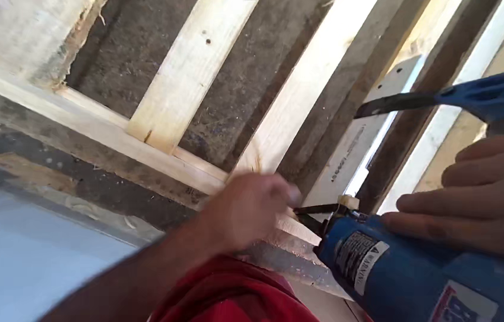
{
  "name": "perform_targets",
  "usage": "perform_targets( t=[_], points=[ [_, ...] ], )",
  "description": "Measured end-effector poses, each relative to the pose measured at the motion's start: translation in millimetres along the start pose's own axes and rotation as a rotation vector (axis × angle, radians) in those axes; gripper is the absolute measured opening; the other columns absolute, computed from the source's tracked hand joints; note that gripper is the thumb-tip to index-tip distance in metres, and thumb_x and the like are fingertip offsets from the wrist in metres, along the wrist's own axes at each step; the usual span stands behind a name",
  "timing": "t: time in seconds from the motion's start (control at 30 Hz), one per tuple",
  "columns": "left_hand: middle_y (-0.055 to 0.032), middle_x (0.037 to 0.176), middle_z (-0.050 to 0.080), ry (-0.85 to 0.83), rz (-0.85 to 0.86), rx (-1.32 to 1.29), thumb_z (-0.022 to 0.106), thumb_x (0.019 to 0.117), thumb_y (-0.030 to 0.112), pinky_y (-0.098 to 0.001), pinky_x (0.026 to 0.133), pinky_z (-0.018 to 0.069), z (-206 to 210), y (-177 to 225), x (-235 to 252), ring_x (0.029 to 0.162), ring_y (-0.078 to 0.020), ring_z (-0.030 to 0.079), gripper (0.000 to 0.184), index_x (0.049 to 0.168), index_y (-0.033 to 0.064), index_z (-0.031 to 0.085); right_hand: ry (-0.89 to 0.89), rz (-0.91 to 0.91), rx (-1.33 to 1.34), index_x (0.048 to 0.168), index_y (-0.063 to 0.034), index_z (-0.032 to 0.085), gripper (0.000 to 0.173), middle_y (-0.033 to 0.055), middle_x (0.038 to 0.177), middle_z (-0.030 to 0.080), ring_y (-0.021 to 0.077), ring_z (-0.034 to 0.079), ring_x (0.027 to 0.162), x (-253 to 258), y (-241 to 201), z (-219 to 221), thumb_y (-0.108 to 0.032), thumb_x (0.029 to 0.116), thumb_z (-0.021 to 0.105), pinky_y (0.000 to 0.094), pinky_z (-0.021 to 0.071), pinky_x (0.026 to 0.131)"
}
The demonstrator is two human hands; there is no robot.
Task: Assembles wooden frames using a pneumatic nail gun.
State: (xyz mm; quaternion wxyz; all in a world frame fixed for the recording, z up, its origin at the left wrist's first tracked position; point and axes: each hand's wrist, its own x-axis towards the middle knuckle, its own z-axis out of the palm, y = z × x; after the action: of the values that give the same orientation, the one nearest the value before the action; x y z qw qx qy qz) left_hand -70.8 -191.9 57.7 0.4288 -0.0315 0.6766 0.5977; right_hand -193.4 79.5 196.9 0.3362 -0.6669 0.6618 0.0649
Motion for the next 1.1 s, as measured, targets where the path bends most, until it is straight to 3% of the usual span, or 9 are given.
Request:
perform_targets(
  t=[0.07,0.13,0.4,0.57,0.63,0.7,0.8,0.9,1.1],
  points=[
    [-0.0065,0.09,0.072,0.344,0.109,0.428,0.055,0.1055,0.04,-0.0522,0.072,0.0579,-53,2,33,0.082,-0.0234,0.071,0.032,0.115,0.0137,0.071,0.04,-0.008,-0.013,0.131,-0.0251,0.069,0.039,0.0,0.099,0.072,0.0202,0.064,0.071,13,5,-14,-0.024,0.0979,0.049,0.0454,0.0534,0.064],
    [-0.0145,0.11,0.073,0.233,0.021,0.607,0.058,0.1025,0.047,-0.0627,0.09,0.0551,-79,-4,69,0.104,-0.0331,0.07,0.046,0.128,0.0081,0.065,0.044,-0.053,-0.012,0.136,-0.0236,0.066,0.046,0.0001,0.107,0.072,0.0211,0.064,0.075,31,13,-25,-0.018,0.0926,0.051,0.0456,0.0529,0.066],
    [-0.0134,0.092,0.068,-0.068,-0.18,0.788,0.057,0.1015,0.05,-0.0603,0.071,0.055,-78,-5,96,0.089,-0.0342,0.069,0.042,0.097,0.0101,0.069,-0.071,-0.096,-0.016,0.127,-0.0282,0.069,0.039,-0.004,0.098,0.071,0.0187,0.067,0.086,91,26,-41,-0.019,0.0909,0.058,0.0432,0.0553,0.075],
    [-0.0127,0.09,0.069,0.245,-0.066,0.847,0.059,0.1018,0.034,-0.056,0.065,0.0568,-74,0,50,0.084,-0.0349,0.071,0.024,0.104,0.0114,0.068,-0.086,-0.092,-0.011,0.122,-0.0249,0.07,0.036,-0.0018,0.091,0.069,0.0197,0.065,0.076,105,28,-39,-0.016,0.0879,0.063,0.0431,0.0534,0.07],
    [-0.0048,0.077,0.068,0.344,0.117,0.605,0.053,0.1054,0.033,-0.0471,0.058,0.0573,-69,-10,0,0.068,-0.0234,0.068,0.026,0.101,0.0142,0.072,-0.107,-0.065,-0.016,0.118,-0.0249,0.072,0.03,-0.001,0.086,0.068,0.0211,0.065,0.073,108,25,-41,-0.018,0.0899,0.063,0.0439,0.0538,0.067],
    [0.005,0.071,0.07,-0.058,-0.013,0.129,0.034,0.1097,0.053,-0.0339,0.053,0.0605,-57,-20,-41,0.06,-0.0095,0.069,0.054,0.092,0.0186,0.071,-0.12,-0.035,-0.026,0.112,-0.024,0.072,0.022,-0.0009,0.073,0.062,0.0206,0.061,0.065,113,24,-45,-0.02,0.0911,0.065,0.0415,0.0493,0.061],
    [-0.0084,0.103,0.074,-0.6,-0.163,-0.831,0.018,0.1039,0.07,-0.0417,0.077,0.0651,-8,-39,-55,0.088,-0.0206,0.075,0.081,0.129,0.0031,0.057,-0.122,-0.054,0.004,0.117,-0.0259,0.072,0.029,-0.0026,0.079,0.065,0.0194,0.062,0.069,112,29,-45,-0.019,0.0906,0.062,0.0416,0.0502,0.062],
    [-0.0171,0.122,0.067,-0.588,-0.135,-1.636,0.031,0.1068,0.06,-0.0474,0.096,0.0587,32,-22,-53,0.11,-0.0291,0.069,0.065,0.138,0.0066,0.049,-0.07,-0.087,0.017,0.123,-0.0297,0.072,0.038,-0.0065,0.094,0.071,0.0168,0.065,0.08,106,31,-48,-0.019,0.0874,0.063,0.0408,0.0531,0.069],
    [-0.0209,0.117,0.069,-0.461,-0.128,-1.697,0.041,0.1094,0.047,-0.0458,0.094,0.0602,25,-14,-65,0.105,-0.0301,0.072,0.051,0.133,0.0034,0.054,-0.04,-0.103,0.001,0.13,-0.0292,0.069,0.051,-0.0062,0.107,0.073,0.0179,0.069,0.087,106,26,-57,-0.017,0.0807,0.069,0.0425,0.0578,0.076]
  ],
)
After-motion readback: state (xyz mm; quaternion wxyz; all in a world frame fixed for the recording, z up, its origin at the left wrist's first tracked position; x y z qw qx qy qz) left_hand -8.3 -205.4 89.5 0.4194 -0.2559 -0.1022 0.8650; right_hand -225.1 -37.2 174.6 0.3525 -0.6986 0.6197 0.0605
